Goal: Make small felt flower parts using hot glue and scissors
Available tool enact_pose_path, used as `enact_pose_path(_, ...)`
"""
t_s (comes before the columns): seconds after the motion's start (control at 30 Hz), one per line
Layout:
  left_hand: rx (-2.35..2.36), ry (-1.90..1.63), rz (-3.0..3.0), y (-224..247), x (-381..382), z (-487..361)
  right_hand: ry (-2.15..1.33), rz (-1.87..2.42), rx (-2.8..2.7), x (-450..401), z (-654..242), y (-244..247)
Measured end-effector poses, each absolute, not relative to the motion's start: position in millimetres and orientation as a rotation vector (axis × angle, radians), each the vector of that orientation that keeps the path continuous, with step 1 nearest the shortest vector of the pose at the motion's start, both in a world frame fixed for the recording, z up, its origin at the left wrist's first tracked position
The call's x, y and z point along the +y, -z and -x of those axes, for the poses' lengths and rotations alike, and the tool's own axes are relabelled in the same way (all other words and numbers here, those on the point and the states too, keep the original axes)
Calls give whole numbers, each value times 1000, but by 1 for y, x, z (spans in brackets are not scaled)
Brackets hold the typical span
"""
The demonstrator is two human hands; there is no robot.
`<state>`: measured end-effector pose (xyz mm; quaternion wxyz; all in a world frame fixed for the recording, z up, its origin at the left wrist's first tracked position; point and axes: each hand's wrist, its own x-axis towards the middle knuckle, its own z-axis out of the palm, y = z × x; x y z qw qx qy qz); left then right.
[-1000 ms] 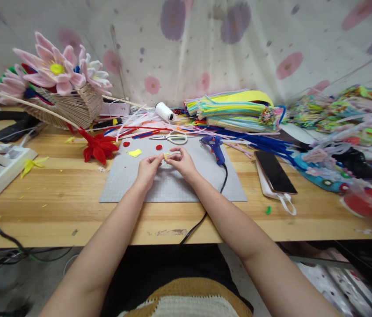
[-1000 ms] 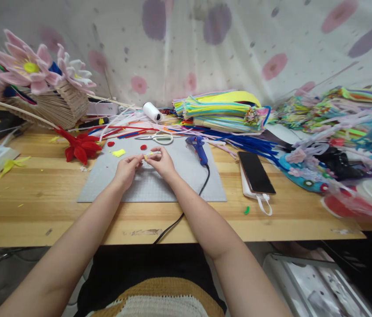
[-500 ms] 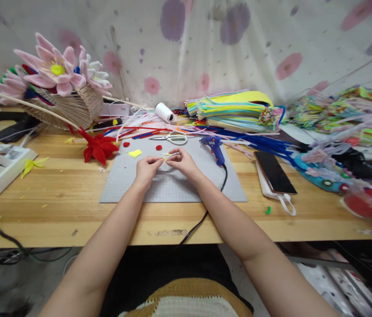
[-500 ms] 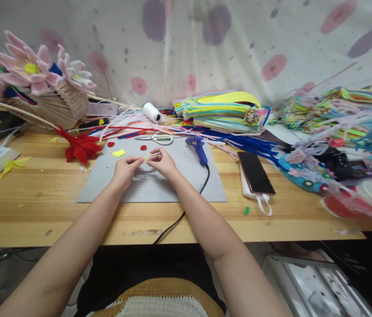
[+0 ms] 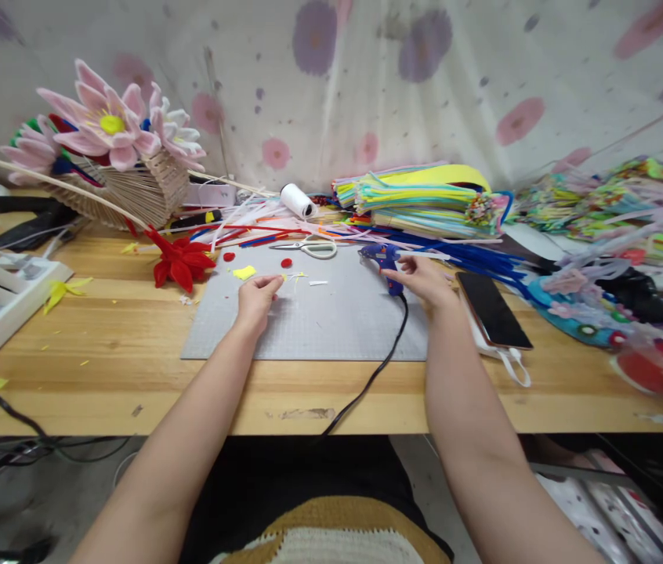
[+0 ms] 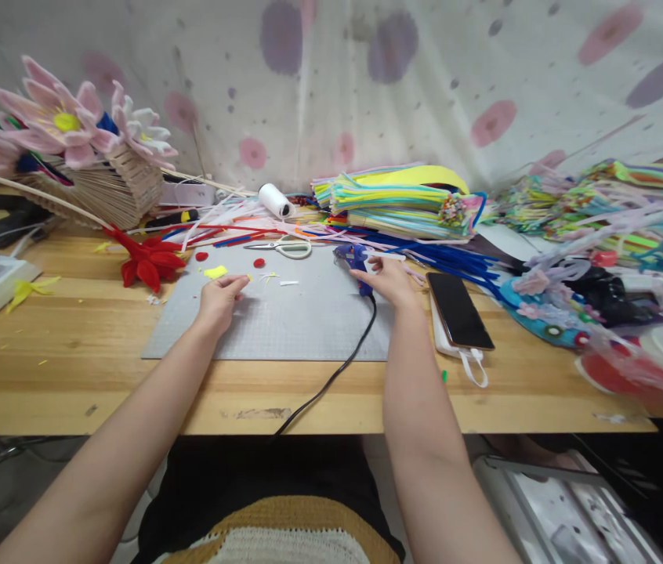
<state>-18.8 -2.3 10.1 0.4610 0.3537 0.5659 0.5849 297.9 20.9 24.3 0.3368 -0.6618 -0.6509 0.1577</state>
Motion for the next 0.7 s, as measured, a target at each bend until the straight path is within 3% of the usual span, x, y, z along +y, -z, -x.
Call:
enact_pose_path(0.2, 1393, -1366, -930, -16, -8, 18, -454, 1801, -1424, 32, -255, -13)
enact_pose_path(0.37, 1405, -1370, -917, -15, -7, 18, -909, 1310, -1426, 12, -223, -30)
enact_pose_path(0.47, 1392, -1385, -900, -14, -6, 19, -1115, 1277, -1602, -2, -202, -40)
enact_pose_path(0.7, 1374, -1396, -882, -14, -7, 19, -1087, 1287, -1810, -8, -187, -40)
